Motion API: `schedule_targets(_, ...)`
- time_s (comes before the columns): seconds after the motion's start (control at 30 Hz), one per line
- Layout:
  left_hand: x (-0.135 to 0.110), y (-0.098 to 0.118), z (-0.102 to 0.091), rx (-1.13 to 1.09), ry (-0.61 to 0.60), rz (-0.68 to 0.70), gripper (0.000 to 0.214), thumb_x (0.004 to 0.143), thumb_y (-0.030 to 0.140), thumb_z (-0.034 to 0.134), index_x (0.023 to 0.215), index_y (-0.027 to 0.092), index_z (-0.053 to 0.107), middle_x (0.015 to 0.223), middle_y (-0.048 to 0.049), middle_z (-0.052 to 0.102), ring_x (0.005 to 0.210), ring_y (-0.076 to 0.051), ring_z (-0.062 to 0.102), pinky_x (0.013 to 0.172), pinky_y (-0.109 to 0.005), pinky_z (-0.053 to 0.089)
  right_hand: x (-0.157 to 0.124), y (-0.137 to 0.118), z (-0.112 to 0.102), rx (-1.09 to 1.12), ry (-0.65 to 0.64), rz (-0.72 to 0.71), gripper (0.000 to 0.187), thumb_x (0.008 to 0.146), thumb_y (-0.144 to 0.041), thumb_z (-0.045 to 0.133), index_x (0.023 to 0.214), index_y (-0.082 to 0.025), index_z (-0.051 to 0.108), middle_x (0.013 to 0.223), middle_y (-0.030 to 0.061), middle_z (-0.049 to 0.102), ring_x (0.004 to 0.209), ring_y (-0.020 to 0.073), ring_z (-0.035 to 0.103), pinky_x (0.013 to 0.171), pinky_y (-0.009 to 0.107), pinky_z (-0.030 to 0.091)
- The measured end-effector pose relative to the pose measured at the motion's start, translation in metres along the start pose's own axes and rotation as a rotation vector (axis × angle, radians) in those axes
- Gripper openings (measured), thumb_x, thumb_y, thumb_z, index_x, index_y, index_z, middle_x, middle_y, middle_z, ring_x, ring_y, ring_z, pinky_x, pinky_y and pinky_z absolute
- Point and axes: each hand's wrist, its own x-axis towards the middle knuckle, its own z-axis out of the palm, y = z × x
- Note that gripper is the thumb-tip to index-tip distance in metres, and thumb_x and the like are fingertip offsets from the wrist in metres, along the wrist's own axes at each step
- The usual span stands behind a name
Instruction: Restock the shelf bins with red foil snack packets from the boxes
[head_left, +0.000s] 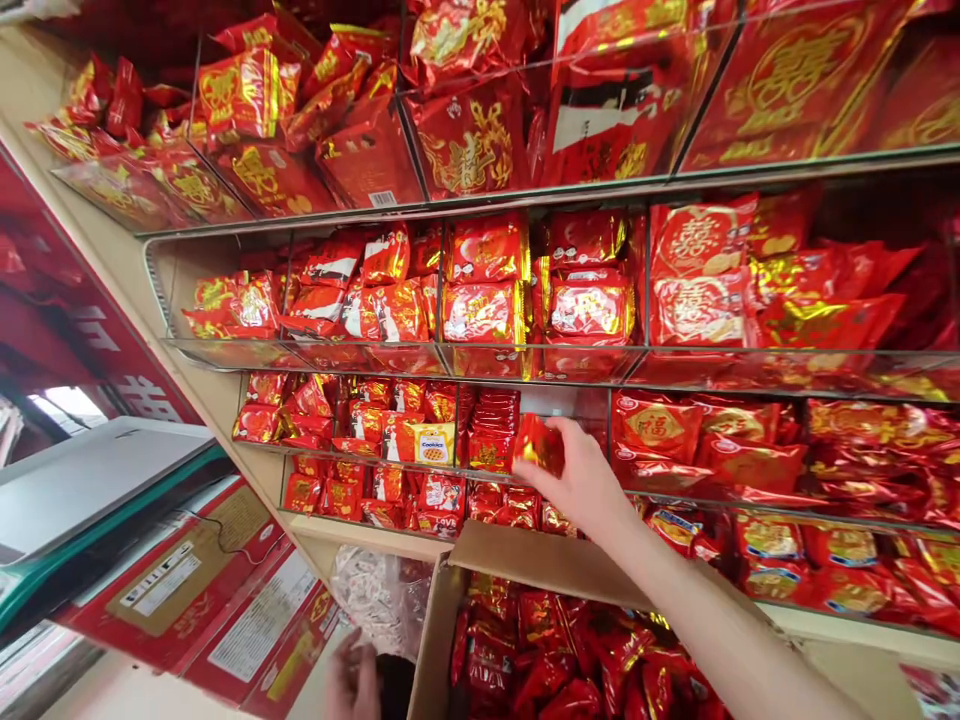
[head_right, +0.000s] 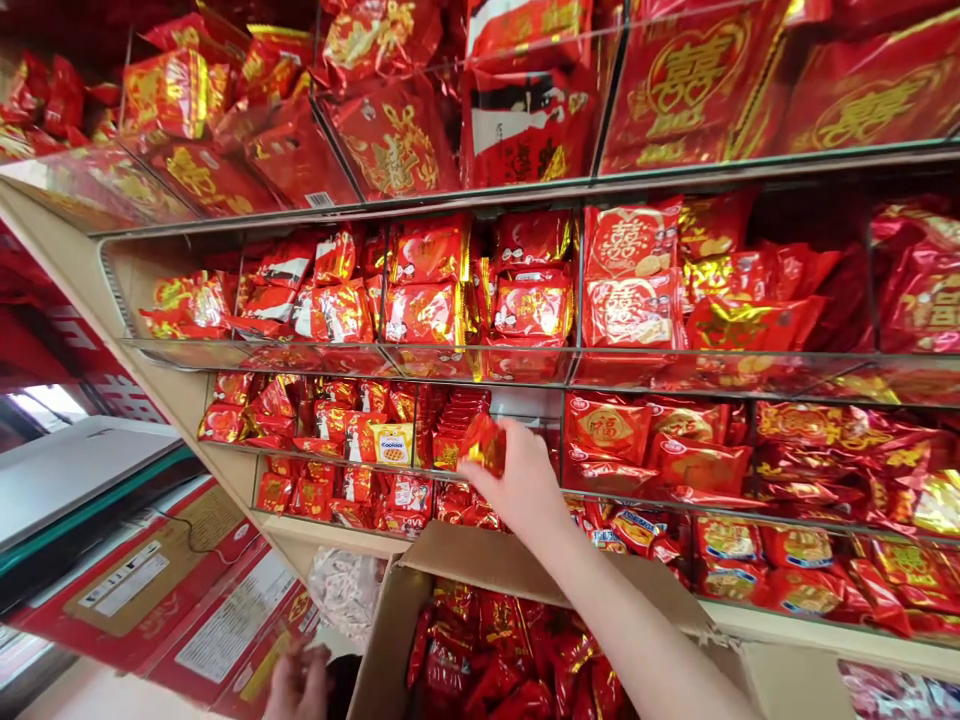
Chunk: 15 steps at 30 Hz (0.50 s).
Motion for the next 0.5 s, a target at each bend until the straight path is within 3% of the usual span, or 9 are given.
schedule_targets(0.03, -0.005, 0.019, -0.007, -0.148, 0.056, -0.005, 0.043, 0.080, 0.044, 0.031, 0.107, 0.013, 0.041, 0.087, -0.0075, 0.060, 0.073, -0.017, 0.059, 0.060, -0.025, 0.049, -0.019, -0.002, -0.004, 0.051, -0.029, -0.022, 0.062, 0.069, -0.053, 0.057, 0.118, -0.018, 0.040, 0.112, 0.0109, 0.052, 0.104, 0.0271, 0.047, 0.087, 0.040, 0.040)
schedule_targets(0.1, -0.022, 0.069, -0.017, -0.316, -0.047, 0.111, 0.046, 0.076, 0.049, 0.040, 0.108, 0.015, 0.041, 0.079, -0.0023, 0.057, 0.067, -0.014, 0.055, 0.058, -0.023, 0.047, -0.056, -0.003, -0.007, 0.111, -0.101, -0.039, 0.065, 0.064, -0.049, 0.064, 0.118, -0.021, 0.040, 0.114, 0.0095, 0.050, 0.105, 0.0268, 0.046, 0.089, 0.043, 0.039)
schedule_targets(0.17, -0.044, 0.122, -0.016, -0.418, -0.394, 0.185, 0.045, 0.077, 0.051, 0.041, 0.108, 0.017, 0.043, 0.077, -0.0006, 0.057, 0.063, -0.012, 0.053, 0.054, -0.022, 0.045, -0.086, -0.003, -0.005, 0.169, -0.183, -0.058, 0.065, 0.062, -0.041, 0.069, 0.118, -0.022, 0.041, 0.113, 0.0087, 0.050, 0.107, 0.0272, 0.045, 0.090, 0.045, 0.039)
schedule_targets(0.23, -0.066, 0.161, -0.005, -0.460, -0.614, 0.245, 0.043, 0.079, 0.052, 0.038, 0.102, 0.017, 0.049, 0.080, -0.0014, 0.057, 0.067, -0.012, 0.053, 0.057, -0.022, 0.045, -0.108, -0.001, -0.001, 0.243, -0.240, -0.081, 0.064, 0.062, -0.034, 0.071, 0.118, -0.023, 0.042, 0.114, 0.0082, 0.051, 0.110, 0.0273, 0.043, 0.092, 0.046, 0.038)
schedule_targets(0.3, -0.082, 0.178, 0.011, -0.432, -0.623, 0.279, 0.037, 0.080, 0.050, 0.040, 0.083, 0.015, 0.054, 0.072, -0.0009, 0.056, 0.067, -0.011, 0.051, 0.062, -0.022, 0.044, -0.124, 0.005, 0.001, 0.316, -0.265, -0.082, 0.062, 0.063, -0.031, 0.070, 0.118, -0.025, 0.042, 0.117, 0.0071, 0.050, 0.114, 0.0262, 0.041, 0.095, 0.045, 0.036)
schedule_targets(0.37, -0.093, 0.179, 0.026, -0.402, -0.612, 0.336, 0.034, 0.082, 0.046, 0.040, 0.076, 0.015, 0.053, 0.072, -0.0011, 0.057, 0.068, -0.011, 0.051, 0.068, -0.022, 0.043, -0.135, 0.013, 0.002, 0.386, -0.198, -0.015, 0.056, 0.068, -0.033, 0.065, 0.118, -0.025, 0.043, 0.121, 0.0066, 0.048, 0.115, 0.0244, 0.040, 0.097, 0.043, 0.035)
schedule_targets(0.5, -0.109, 0.170, 0.040, -0.398, -0.640, 0.404, 0.032, 0.084, 0.042, 0.037, 0.089, 0.016, 0.055, 0.088, -0.0042, 0.061, 0.082, -0.014, 0.054, 0.081, -0.023, 0.040, -0.153, 0.030, 0.001, 0.515, 0.094, 0.362, 0.036, 0.081, -0.043, 0.043, 0.109, -0.020, 0.047, 0.109, 0.0091, 0.055, 0.103, 0.0214, 0.051, 0.087, 0.035, 0.043)
